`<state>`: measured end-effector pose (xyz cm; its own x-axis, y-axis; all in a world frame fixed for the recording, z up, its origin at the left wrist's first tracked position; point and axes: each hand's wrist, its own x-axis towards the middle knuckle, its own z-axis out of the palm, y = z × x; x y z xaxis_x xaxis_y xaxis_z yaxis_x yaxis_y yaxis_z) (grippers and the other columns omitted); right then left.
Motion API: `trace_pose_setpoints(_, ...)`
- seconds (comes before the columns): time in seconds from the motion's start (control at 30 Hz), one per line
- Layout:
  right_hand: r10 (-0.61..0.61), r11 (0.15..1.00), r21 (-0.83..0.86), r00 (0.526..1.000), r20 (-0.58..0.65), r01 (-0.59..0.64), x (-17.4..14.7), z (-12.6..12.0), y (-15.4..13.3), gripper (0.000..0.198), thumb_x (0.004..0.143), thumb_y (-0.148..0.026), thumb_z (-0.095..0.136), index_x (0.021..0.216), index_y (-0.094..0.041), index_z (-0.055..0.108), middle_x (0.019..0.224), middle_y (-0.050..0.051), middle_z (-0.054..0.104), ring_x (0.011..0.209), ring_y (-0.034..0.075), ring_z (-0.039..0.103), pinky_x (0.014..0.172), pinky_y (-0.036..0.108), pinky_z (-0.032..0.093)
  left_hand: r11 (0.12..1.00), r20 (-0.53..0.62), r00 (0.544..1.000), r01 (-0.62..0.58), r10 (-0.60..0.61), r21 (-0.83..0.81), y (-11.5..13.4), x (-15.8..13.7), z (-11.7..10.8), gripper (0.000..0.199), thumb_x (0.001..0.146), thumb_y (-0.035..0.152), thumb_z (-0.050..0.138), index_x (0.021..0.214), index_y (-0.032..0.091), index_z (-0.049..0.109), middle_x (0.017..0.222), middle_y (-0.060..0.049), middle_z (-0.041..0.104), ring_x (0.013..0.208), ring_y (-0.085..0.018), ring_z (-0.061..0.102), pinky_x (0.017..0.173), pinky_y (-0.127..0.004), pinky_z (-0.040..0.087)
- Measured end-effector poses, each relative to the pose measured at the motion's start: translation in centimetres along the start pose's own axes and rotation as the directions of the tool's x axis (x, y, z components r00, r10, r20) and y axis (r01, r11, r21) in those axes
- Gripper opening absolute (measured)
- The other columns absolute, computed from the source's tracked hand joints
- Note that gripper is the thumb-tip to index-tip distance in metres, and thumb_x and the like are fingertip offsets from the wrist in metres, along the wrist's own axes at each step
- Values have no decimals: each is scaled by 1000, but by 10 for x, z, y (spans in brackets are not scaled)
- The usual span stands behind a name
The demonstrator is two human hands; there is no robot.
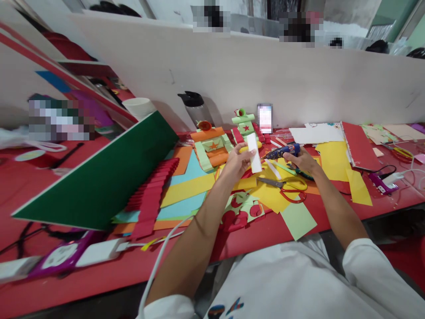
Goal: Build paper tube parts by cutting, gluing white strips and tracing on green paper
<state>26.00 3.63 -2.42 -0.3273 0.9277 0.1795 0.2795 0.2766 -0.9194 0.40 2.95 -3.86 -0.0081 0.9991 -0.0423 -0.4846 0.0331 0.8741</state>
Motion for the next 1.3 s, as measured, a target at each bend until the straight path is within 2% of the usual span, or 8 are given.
trace_pose_setpoints(0.23, -38, 999, -14, 996, -75, 37, 4, -2, 4, 50, 81, -67, 76, 68, -21, 61, 56, -3, 54, 44, 10, 47, 44, 25, 40, 999, 38, 999, 14, -16, 33, -1, -4, 4, 67, 47, 17, 96, 101, 21, 58, 73, 4, 73, 58, -11, 65, 56, -22, 51)
trace_pose_setpoints(0.4, -68, 997, -43, 990, -122, 63, 7, -4, 11, 47, 85, -64, 73, 69, -21, 61, 56, -3, 53, 45, 11, 49, 45, 25, 41, 999, 85, 996, 12, -15, 46, -2, -6, 5, 69, 44, 16, 96, 102, 21, 59, 74, 5, 72, 59, -10, 64, 56, -21, 50)
trace_pose_setpoints(0.57, -81, 996, -51, 986, -143, 75, 8, -5, 13, 47, 86, -65, 73, 70, -22, 61, 57, -3, 55, 46, 11, 49, 45, 25, 39, 999, 84, 996, 10, -13, 39, -5, -5, 4, 71, 45, 13, 95, 103, 22, 56, 71, 6, 70, 58, -11, 64, 53, -19, 46)
trace_pose_setpoints(0.97, -70, 994, -96, 979, -191, 53, 7, -2, 8, 51, 84, -69, 71, 68, -22, 57, 60, -1, 56, 50, 12, 49, 47, 26, 39, 997, 108, 994, 24, -31, 68, -8, -6, 2, 67, 51, 15, 94, 105, 24, 56, 76, 4, 71, 74, -19, 75, 65, -27, 58)
trace_pose_setpoints(1.13, -111, 987, -140, 970, -215, 82, 9, -3, 9, 52, 86, -69, 68, 66, -22, 57, 57, -1, 54, 51, 13, 50, 49, 26, 40, 998, 118, 992, 26, -34, 63, -7, -8, 5, 67, 50, 12, 94, 104, 23, 56, 78, 2, 72, 74, -18, 74, 64, -25, 56)
trace_pose_setpoints(1.3, -98, 989, -127, 966, -240, 68, 9, -4, 7, 53, 85, -70, 68, 65, -22, 57, 52, -3, 51, 46, 12, 50, 49, 27, 41, 997, 136, 990, 39, -49, 72, -6, -10, 7, 69, 47, 12, 95, 104, 22, 57, 80, 2, 73, 70, -15, 71, 62, -22, 53)
